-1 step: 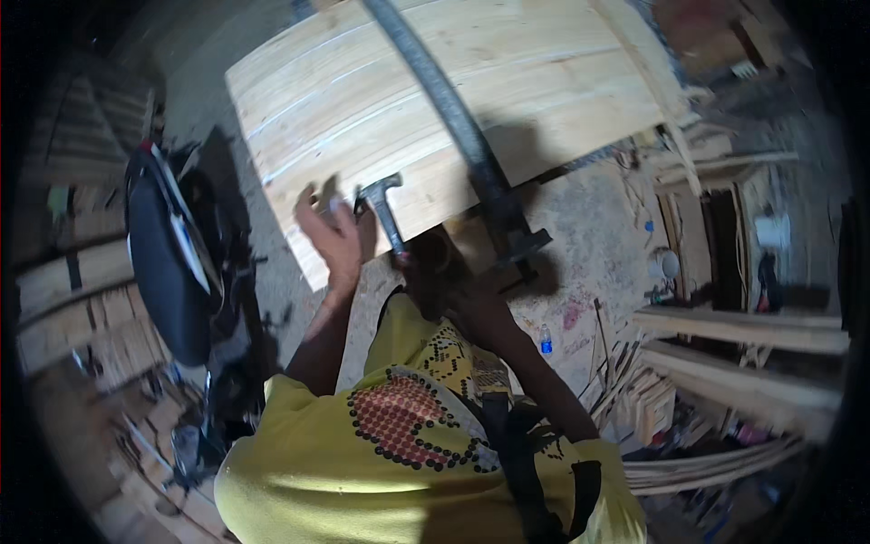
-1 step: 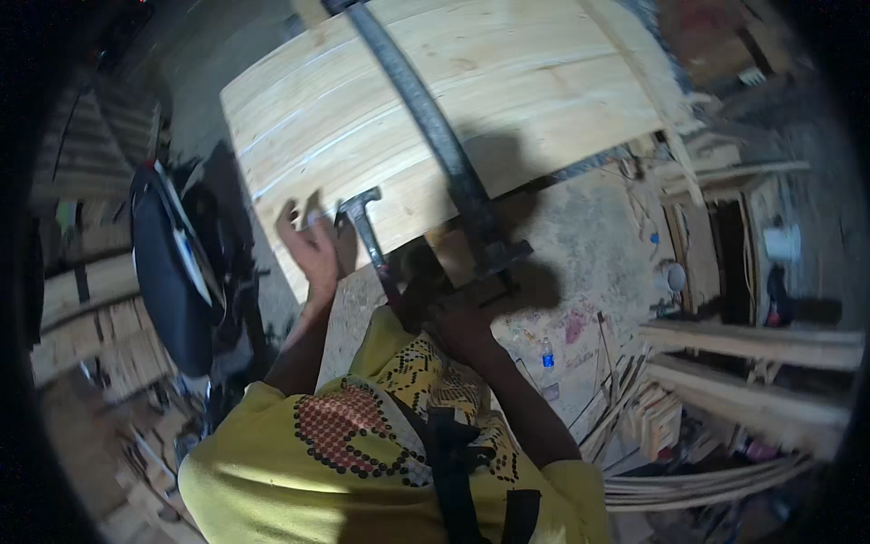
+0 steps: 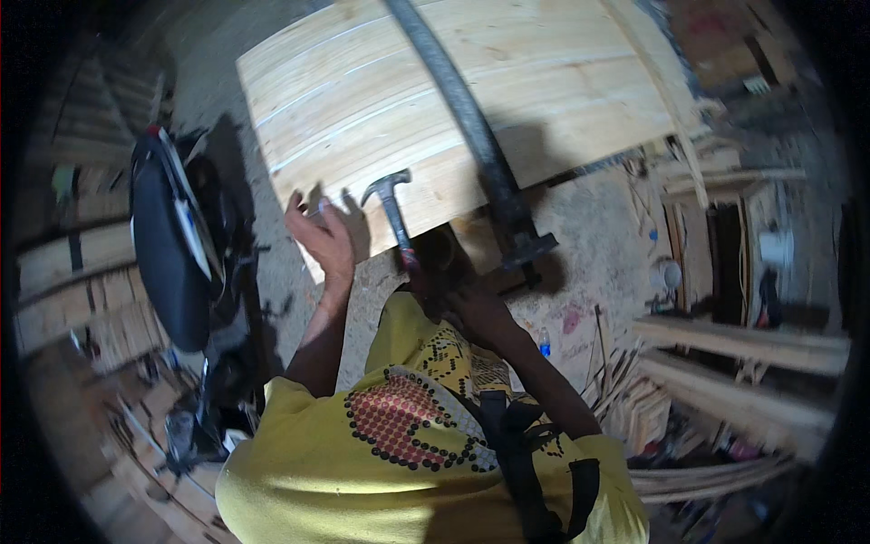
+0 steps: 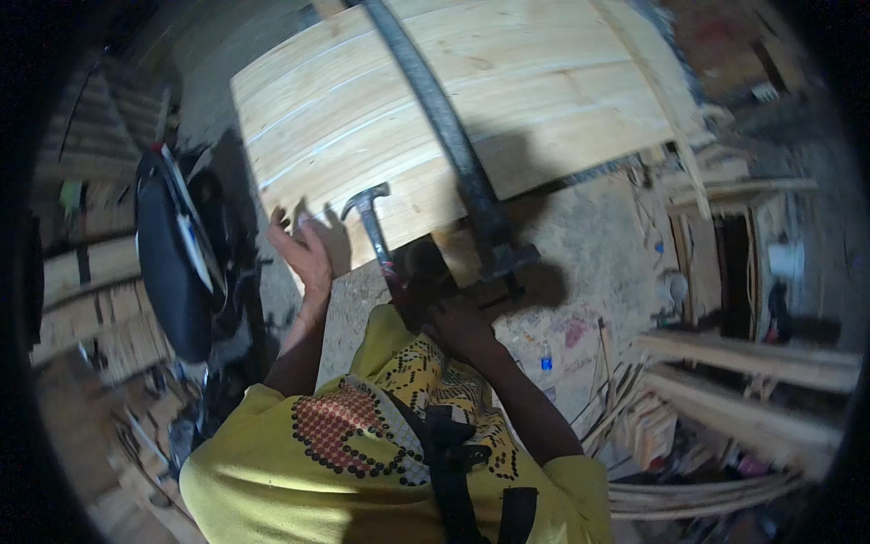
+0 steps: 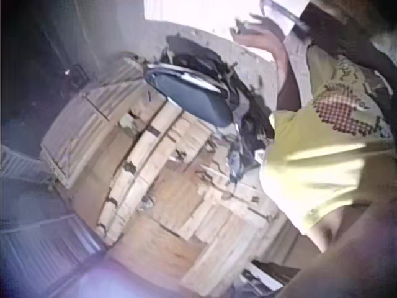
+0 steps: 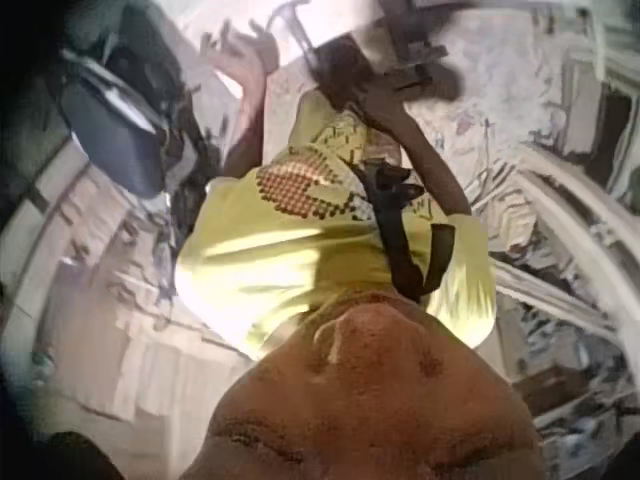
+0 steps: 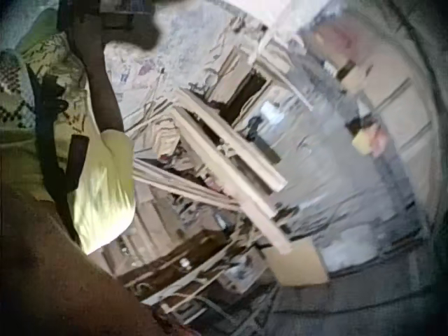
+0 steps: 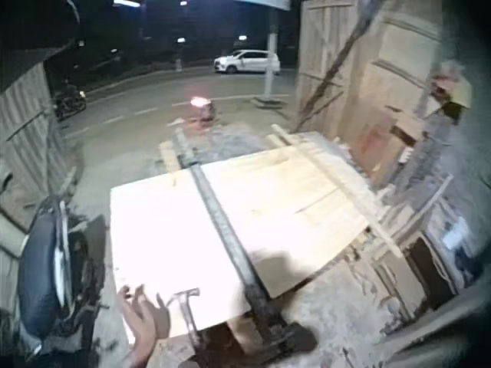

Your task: Hammering wood pieces together to assemble a furniture component.

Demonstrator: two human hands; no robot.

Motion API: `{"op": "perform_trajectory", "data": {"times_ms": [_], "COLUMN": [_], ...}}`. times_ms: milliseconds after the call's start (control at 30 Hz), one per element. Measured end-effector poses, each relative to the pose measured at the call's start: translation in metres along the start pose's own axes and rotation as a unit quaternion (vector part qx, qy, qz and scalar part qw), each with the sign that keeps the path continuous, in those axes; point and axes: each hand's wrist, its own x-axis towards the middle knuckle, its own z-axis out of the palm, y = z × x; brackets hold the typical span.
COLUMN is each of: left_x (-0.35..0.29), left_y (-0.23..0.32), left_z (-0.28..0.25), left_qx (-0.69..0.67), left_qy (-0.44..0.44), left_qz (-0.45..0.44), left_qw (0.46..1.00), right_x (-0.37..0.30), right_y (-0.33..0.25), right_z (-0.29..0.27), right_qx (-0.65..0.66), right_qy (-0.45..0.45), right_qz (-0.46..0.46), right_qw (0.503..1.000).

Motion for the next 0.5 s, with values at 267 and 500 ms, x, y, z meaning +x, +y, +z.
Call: {"op": "perform_trajectory", "data": {"times_ms": [267, 500], "left_x": [-0.02, -0.018], "left_y": [-0.063, -0.027], "left_z": [-0.034, -0.013], "left_qx": [0.167, 0.298], "left_qy": [0.062, 0.119], "left_qz": [-0.382, -0.362], "left_qw": [0.907, 0.875], "right_x": [0.039, 0.027], "right_y": [0.025, 0.012], "right_z": [0.008, -0.008], "right_qx": [-0.036, 0.077], "right_qy": [-0.314, -0.267], "right_qz": [-0.153, -0.038], "right_qw": [0.936, 0.96]}}
